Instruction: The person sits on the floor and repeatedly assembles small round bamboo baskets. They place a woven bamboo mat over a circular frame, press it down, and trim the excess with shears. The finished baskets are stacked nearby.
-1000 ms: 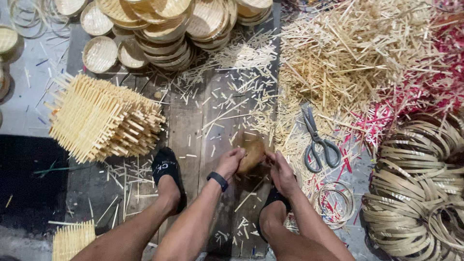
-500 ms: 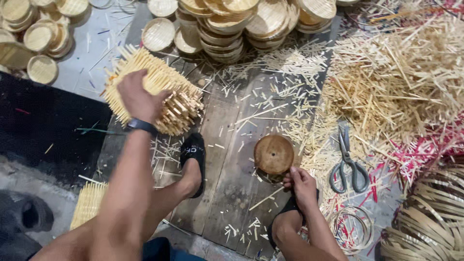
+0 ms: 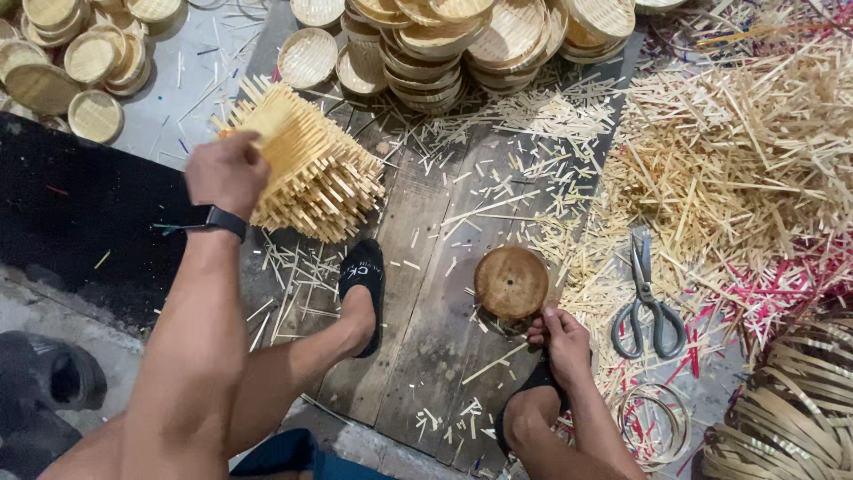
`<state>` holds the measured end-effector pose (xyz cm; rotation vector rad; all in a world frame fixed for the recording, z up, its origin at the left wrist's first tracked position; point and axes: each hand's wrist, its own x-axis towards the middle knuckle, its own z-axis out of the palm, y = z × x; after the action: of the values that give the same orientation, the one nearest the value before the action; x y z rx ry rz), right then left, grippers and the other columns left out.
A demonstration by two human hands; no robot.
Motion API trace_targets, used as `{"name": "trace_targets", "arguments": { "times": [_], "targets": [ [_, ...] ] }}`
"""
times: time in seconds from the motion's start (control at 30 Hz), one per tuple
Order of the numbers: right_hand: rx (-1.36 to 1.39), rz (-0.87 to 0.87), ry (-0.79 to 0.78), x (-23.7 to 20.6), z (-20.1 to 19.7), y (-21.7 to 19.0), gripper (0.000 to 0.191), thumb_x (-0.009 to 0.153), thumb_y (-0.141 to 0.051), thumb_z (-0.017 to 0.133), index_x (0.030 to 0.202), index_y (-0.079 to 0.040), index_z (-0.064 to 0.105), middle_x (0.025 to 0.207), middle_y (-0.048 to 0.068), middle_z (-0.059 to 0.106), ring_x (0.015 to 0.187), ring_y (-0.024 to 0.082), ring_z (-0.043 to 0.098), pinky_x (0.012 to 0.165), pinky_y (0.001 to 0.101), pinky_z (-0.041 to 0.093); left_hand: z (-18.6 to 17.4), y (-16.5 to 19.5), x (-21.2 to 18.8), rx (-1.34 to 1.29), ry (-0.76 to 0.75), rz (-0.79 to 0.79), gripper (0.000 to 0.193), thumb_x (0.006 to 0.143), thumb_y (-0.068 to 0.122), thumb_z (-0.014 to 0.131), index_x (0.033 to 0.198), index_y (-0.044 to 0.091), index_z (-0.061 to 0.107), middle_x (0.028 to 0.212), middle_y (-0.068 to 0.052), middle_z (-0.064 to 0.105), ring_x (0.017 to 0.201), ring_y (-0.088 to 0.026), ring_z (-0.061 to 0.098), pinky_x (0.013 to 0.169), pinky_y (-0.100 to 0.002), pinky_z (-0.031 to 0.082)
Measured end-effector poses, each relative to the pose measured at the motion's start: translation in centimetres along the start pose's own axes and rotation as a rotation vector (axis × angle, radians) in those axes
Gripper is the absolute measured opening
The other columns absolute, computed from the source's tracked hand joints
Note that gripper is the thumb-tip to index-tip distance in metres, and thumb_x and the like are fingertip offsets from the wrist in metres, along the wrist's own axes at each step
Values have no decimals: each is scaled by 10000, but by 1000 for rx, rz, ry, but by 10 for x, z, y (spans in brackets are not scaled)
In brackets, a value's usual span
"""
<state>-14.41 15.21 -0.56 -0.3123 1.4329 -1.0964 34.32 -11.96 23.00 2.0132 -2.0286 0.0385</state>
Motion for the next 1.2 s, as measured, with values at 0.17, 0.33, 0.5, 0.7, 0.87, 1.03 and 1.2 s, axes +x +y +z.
{"name": "trace_targets", "arguments": {
  "times": [0.17, 0.33, 0.5, 0.7, 0.87, 1.03, 1.2],
  "targets": [
    [5, 5, 57, 1, -5, 2, 285, 1041, -250, 588, 1029, 25, 664, 835, 104, 671, 686, 184, 658, 617, 307, 553, -54, 52, 11, 81, 486, 338, 169, 926, -10, 724, 1077, 54, 764, 911, -96, 730, 805, -263, 704, 746, -373, 576],
    [-11, -65, 87, -2, -10, -13, 353, 1061, -298, 543, 1086, 30, 670, 859, 106, 682, 717, 179, 659, 612, 296, 534, -52, 136, -23, -75, 398, 607, 119, 1051, -28, 678, 1157, 21, 698, 1064, -142, 721, 938, -300, 697, 814, -403, 575],
    [362, -100, -132, -12, -9, -55, 493, 1038, -426, 528, 1141, 36, 663, 918, 115, 705, 814, 198, 711, 702, 309, 607, 23, 231, -123, -430, 30, 911, 346, 926, 32, 606, 1269, 74, 633, 1173, -87, 700, 1015, -236, 736, 737, -351, 589],
    [295, -62, -173, -1, -6, -71, 363, 1009, -291, 622, 1164, 36, 642, 1028, 143, 723, 896, 238, 722, 752, 385, 616, 122, 260, -223, -691, -233, 1116, 343, 857, 88, 642, 1200, 67, 647, 1072, -111, 724, 1020, -299, 722, 862, -399, 583],
    [24, -80, 25, 22, -14, -59, 289, 1028, -241, 571, 1150, 3, 668, 949, 136, 723, 793, 218, 703, 708, 357, 606, 185, 246, -198, -663, -257, 480, 116, 951, 112, 704, 1060, 136, 671, 983, -56, 728, 924, -209, 682, 860, -353, 562],
    [-62, -88, 72, 40, -16, -76, 288, 1040, -263, 595, 1112, 6, 671, 913, 89, 680, 744, 162, 663, 648, 304, 585, 226, 265, -111, -826, -142, -145, 773, 827, 362, 899, 1362, -53, 525, 1083, -228, 680, 946, -317, 619, 796, -408, 514],
    [-270, -211, 344, 57, -11, -91, 362, 945, -269, 718, 1124, 28, 615, 908, 107, 671, 726, 141, 639, 560, 276, 577, 243, 320, -77, -1077, -459, -583, 787, 736, 399, 895, 1294, -52, 571, 997, -125, 752, 829, -174, 706, 702, -323, 586]
  ]
}}
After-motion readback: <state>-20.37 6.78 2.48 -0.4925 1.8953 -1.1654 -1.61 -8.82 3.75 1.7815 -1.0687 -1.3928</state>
